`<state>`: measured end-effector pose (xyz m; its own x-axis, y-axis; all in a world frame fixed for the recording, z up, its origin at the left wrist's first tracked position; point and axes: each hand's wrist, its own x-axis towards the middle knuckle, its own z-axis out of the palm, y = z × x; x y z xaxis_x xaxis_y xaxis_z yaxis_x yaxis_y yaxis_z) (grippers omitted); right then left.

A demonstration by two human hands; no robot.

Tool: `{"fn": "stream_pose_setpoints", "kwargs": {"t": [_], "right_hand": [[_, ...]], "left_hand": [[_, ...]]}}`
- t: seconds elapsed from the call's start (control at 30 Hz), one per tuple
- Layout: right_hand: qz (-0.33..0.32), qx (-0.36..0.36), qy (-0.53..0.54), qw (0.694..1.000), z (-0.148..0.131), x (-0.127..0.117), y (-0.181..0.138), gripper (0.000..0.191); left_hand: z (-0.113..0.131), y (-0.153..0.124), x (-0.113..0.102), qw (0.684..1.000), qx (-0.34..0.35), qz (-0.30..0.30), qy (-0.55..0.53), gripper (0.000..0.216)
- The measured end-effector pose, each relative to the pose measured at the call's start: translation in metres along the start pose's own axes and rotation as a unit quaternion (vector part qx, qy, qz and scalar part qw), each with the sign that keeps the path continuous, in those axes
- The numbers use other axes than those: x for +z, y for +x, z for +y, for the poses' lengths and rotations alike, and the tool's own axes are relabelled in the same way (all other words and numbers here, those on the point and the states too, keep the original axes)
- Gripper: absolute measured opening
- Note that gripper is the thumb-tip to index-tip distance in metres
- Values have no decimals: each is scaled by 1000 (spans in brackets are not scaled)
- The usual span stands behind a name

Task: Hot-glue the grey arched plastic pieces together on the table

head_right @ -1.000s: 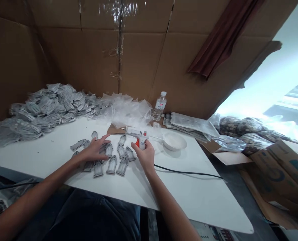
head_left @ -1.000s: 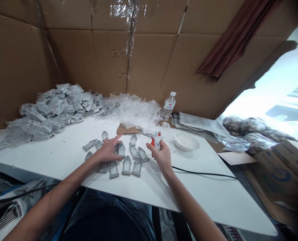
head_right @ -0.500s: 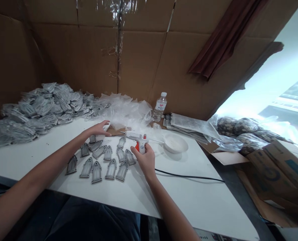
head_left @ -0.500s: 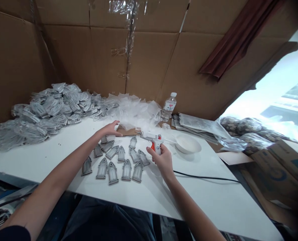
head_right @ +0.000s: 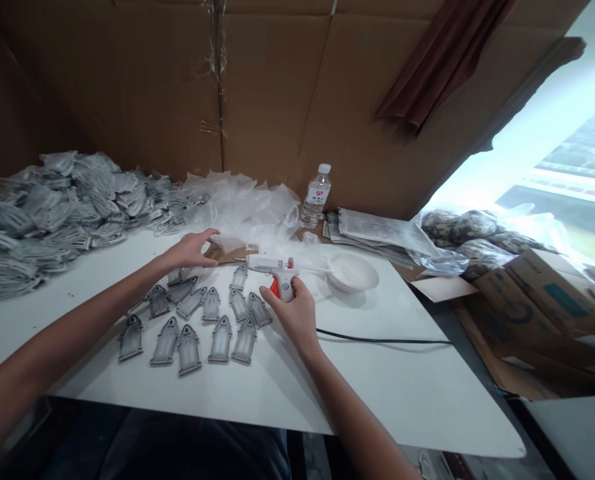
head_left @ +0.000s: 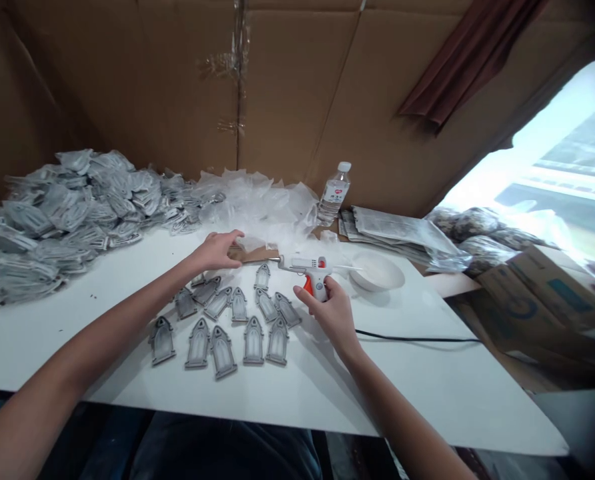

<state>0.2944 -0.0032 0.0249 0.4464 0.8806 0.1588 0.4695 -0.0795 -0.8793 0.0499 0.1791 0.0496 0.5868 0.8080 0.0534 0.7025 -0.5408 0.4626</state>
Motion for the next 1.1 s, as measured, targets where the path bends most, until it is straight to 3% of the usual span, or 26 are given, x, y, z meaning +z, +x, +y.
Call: {"fn": "stream_pose_setpoints", "kwargs": {"t": [0.03, 0.2, 0.33, 0.43, 0.63, 0.83, 1.1], "right_hand": [[5, 0, -7, 1000, -1, -1, 1, 52], [28, -11, -49, 998, -7, -12, 7, 46], [63, -30, -105, 992, -10, -25, 17, 40], [90, -60, -190, 976, -11, -30, 26, 36], [111, -77, -283, 950, -7, -22, 40, 35], [128, -96, -347, 924, 6, -11, 37, 33], [147, -169, -400, 889, 22, -2, 32, 29]], "left_hand": [[5, -3, 0, 1000, 21, -5, 0, 67], [22, -9, 9, 988, 140, -54, -20, 43], [19, -8, 19, 970, 232, -69, -21, 28], [13, -12, 25, 957, 280, -76, -22, 29], [6, -24, 37, 936, 336, -101, -20, 42], [7, -22, 43, 928, 347, -135, -26, 53], [4, -17, 45, 914, 379, -146, 21, 56]]}}
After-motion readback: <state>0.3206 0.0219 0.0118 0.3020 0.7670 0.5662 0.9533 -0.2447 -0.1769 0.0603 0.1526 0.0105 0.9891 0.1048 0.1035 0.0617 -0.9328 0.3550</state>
